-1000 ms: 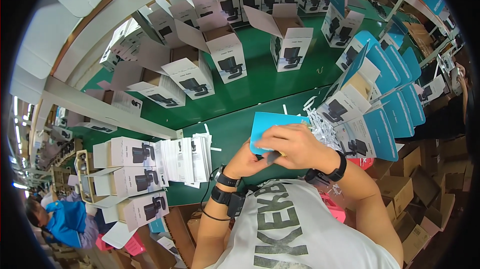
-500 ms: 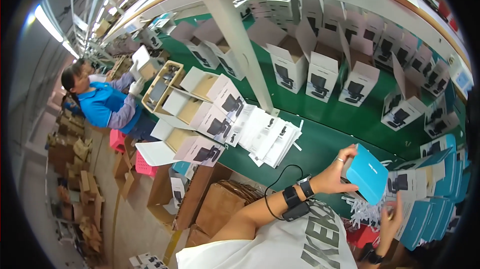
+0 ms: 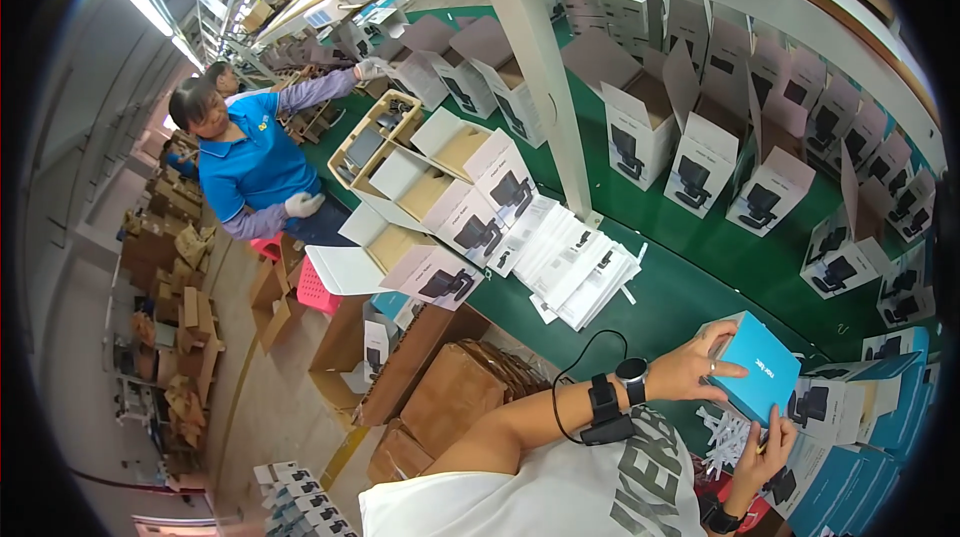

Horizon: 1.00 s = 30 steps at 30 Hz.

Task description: The person packages items by placing a manual into a white box, closing it, and sliding it into a blue sleeve before applying a sticker. This process is repeated with several more boxes and sleeves throughout the video.

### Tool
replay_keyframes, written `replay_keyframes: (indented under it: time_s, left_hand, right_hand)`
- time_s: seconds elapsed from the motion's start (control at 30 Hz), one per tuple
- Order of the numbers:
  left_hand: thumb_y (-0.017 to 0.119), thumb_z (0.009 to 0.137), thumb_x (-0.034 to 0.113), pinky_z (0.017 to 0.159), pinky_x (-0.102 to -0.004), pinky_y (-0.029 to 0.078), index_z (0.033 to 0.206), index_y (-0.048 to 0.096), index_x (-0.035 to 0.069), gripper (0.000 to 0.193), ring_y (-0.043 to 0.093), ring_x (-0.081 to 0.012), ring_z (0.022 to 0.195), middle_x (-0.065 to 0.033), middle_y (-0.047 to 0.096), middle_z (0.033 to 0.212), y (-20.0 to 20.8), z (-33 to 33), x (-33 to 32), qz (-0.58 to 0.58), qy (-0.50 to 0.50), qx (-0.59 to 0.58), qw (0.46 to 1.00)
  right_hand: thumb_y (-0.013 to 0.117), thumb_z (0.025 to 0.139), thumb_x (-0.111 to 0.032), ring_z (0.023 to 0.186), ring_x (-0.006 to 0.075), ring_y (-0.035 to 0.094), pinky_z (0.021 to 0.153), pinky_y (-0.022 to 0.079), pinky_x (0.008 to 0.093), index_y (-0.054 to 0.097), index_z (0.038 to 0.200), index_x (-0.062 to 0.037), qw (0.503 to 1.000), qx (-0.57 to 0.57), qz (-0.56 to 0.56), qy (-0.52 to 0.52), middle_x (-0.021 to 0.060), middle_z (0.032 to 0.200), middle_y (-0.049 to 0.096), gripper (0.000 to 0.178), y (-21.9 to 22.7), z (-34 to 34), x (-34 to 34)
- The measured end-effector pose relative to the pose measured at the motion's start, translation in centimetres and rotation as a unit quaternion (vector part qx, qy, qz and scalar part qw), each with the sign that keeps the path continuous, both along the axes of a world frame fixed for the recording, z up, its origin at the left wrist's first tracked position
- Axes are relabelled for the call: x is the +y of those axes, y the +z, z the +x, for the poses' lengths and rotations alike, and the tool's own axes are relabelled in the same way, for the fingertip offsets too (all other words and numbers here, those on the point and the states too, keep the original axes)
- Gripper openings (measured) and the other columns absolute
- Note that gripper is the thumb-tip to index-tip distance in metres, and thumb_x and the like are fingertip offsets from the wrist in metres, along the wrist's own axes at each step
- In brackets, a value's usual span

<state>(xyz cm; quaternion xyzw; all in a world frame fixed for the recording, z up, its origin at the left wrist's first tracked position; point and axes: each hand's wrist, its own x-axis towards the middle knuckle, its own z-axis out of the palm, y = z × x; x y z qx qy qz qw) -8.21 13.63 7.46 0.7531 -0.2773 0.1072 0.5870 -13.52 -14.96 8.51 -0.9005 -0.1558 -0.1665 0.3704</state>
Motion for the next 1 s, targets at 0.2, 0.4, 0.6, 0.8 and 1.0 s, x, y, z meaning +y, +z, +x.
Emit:
replay_keyframes:
  time_s: [0.2,0.4,0.6,0.8,1.0]
  left_hand:
    - [0.089,0.072,0.033,0.122,-0.0533,0.038,0.133,0.067,0.017,0.066,0.036,-0.044,0.15,-0.0213,0.041,0.157,-0.4,1.4,0.5,0.164,0.028,-0.156,0.974]
    - [0.084,0.077,0.04,0.125,-0.0574,0.029,0.142,0.06,0.012,0.074,0.036,-0.0434,0.151,-0.0208,0.046,0.156,3.4,2.0,0.1,0.3,-0.021,-0.17,0.938]
    - [0.079,0.081,0.046,0.128,-0.058,0.021,0.147,0.055,0.005,0.081,0.032,-0.0413,0.155,-0.0217,0.04,0.163,1.4,1.9,-5.8,0.38,0.012,-0.248,0.891]
    - [0.075,0.084,0.05,0.128,-0.0586,0.019,0.153,0.049,0.006,0.085,0.03,-0.0426,0.156,-0.0255,0.036,0.165,-0.9,2.8,-6.0,0.395,-0.019,-0.224,0.891]
    - [0.075,0.08,0.062,0.127,-0.0621,0.018,0.159,0.04,0.005,0.103,0.031,-0.0503,0.152,-0.0361,0.038,0.158,3.4,5.8,-3.1,0.344,-0.052,-0.127,0.929]
  right_hand:
    - [0.067,0.096,0.005,0.097,0.0258,0.054,0.081,0.047,0.0337,0.067,0.135,0.0033,0.999,-0.012,0.026,-0.041,0.0118,0.113,0.054,0.039,-3.9,-0.6,0.2]
    - [0.063,0.097,0.006,0.107,0.0305,0.059,0.089,0.05,0.0381,0.063,0.139,0.0032,0.999,-0.031,0.013,-0.014,0.0209,0.137,0.059,0.042,-3.9,0.1,0.4]
    - [0.062,0.098,0.004,0.127,0.0411,0.06,0.104,0.049,0.0445,0.062,0.137,0.0054,0.999,-0.043,-0.02,0.01,0.0282,0.148,0.055,0.039,-5.5,-0.3,0.3]
    - [0.066,0.097,0.001,0.122,0.0451,0.065,0.105,0.051,0.0472,0.066,0.129,0.0075,0.998,-0.028,0.049,0.004,0.0293,0.138,0.063,0.033,-8.1,-0.2,0.2]
    - [0.071,0.094,0.0,0.117,0.0415,0.067,0.101,0.054,0.0445,0.07,0.118,0.0072,0.991,0.04,0.129,-0.02,0.0273,0.131,0.068,0.025,-7.6,-0.1,-0.9]
